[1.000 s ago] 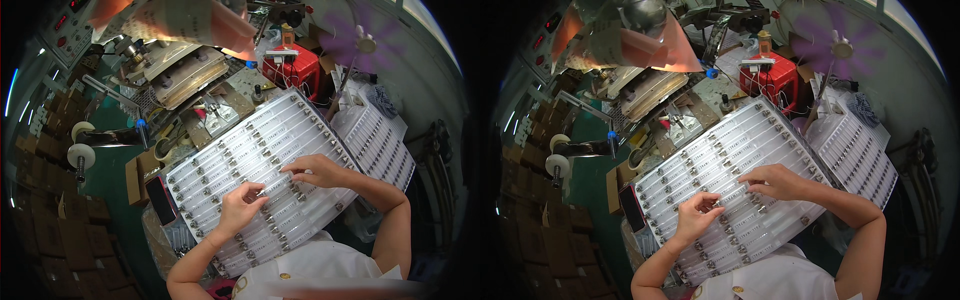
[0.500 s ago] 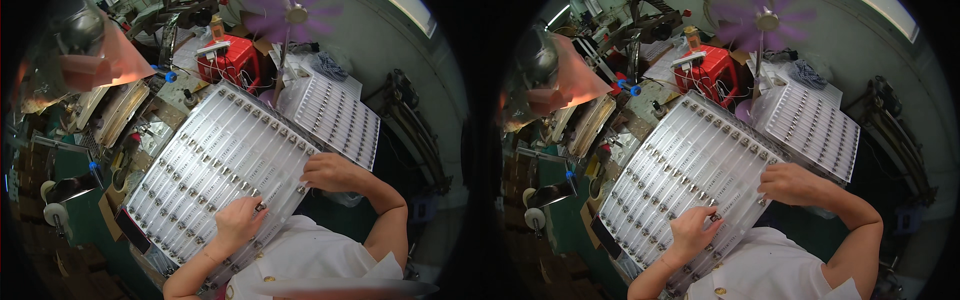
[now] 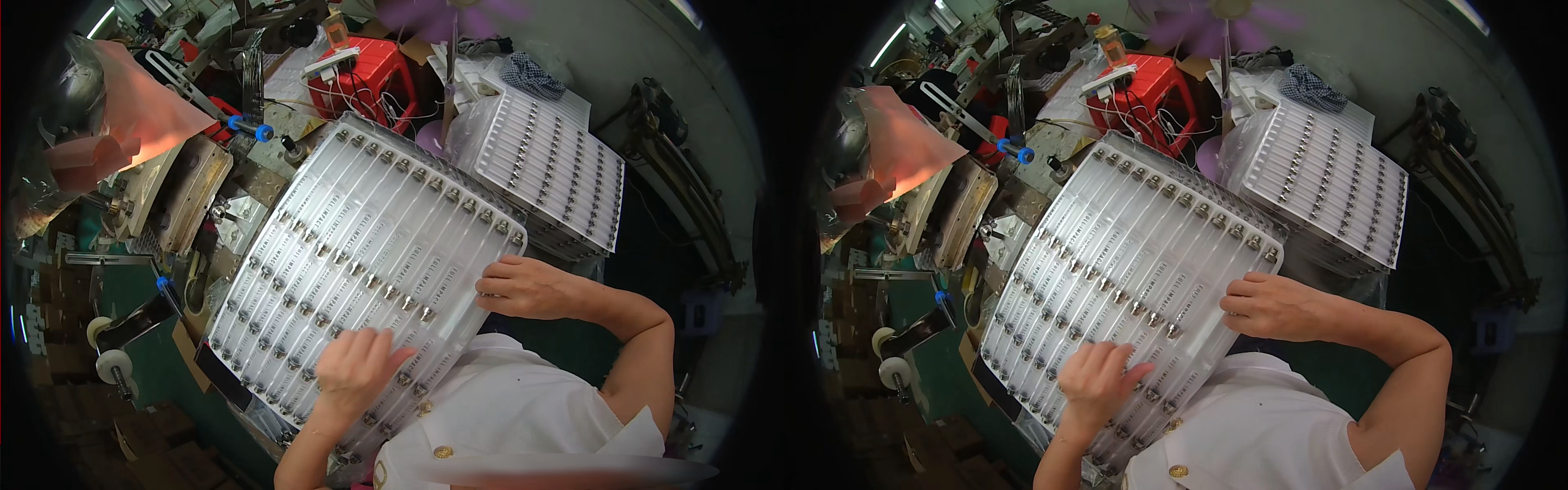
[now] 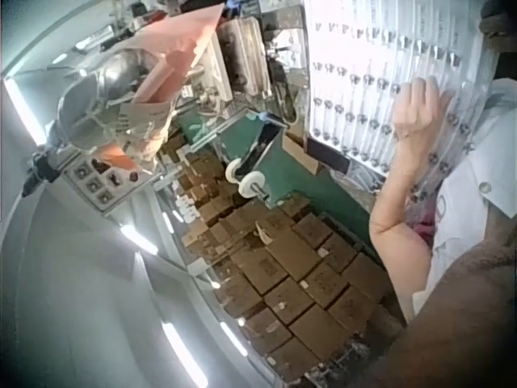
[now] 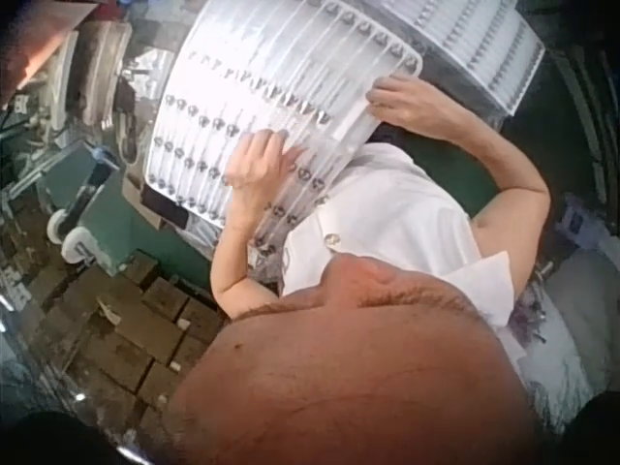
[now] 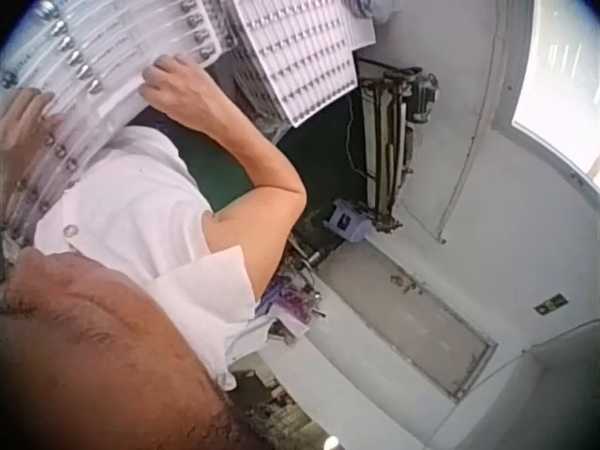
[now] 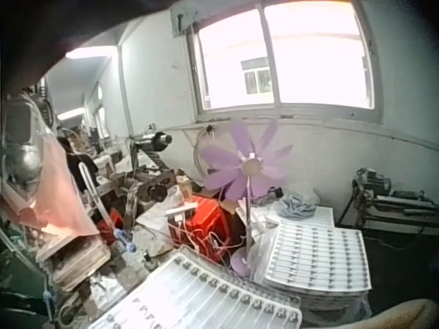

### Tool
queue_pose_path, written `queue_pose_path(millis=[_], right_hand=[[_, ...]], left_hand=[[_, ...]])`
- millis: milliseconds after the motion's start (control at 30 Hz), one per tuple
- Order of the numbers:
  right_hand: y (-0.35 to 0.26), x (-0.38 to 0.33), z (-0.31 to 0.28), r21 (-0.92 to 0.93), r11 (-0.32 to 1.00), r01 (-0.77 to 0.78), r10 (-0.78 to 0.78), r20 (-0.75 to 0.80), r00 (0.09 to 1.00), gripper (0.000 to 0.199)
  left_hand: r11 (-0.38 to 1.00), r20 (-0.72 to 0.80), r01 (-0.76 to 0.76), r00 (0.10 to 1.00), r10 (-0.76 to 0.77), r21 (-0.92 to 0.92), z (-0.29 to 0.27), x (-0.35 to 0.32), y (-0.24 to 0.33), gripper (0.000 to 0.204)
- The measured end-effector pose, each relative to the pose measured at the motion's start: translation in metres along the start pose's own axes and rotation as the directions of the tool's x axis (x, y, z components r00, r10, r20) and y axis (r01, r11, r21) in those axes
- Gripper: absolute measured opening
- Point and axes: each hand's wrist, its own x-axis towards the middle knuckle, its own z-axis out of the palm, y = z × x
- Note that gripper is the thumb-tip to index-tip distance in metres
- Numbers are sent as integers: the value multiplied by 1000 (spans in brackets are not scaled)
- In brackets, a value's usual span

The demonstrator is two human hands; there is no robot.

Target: The person is assembling small electronic components by placing them into a tray.

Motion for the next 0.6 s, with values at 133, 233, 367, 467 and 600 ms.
queue_pose_path(millis=[133,233,367,467,600], right_hand=[[7,-1,4,101,995,27,-13,-141,990,14],[13,-1,-13,387,922,-28,77,-113,991,26],[32,13,-47,653,724,-221,344,-63,937,56],[49,30,-53,670,651,-357,556,-100,825,57],[97,81,-32,679,629,-379,581,-87,809,36]], left_hand=[[972,-62,236,970,-236,-13,-31,-37,-41,20],[919,-90,387,915,-393,-82,-49,-59,-62,13],[765,-105,640,758,-644,-79,-75,-80,-70,11],[820,-214,555,791,-573,-141,-47,-67,-103,22],[924,-279,365,904,-323,113,-8,-13,-162,42]])
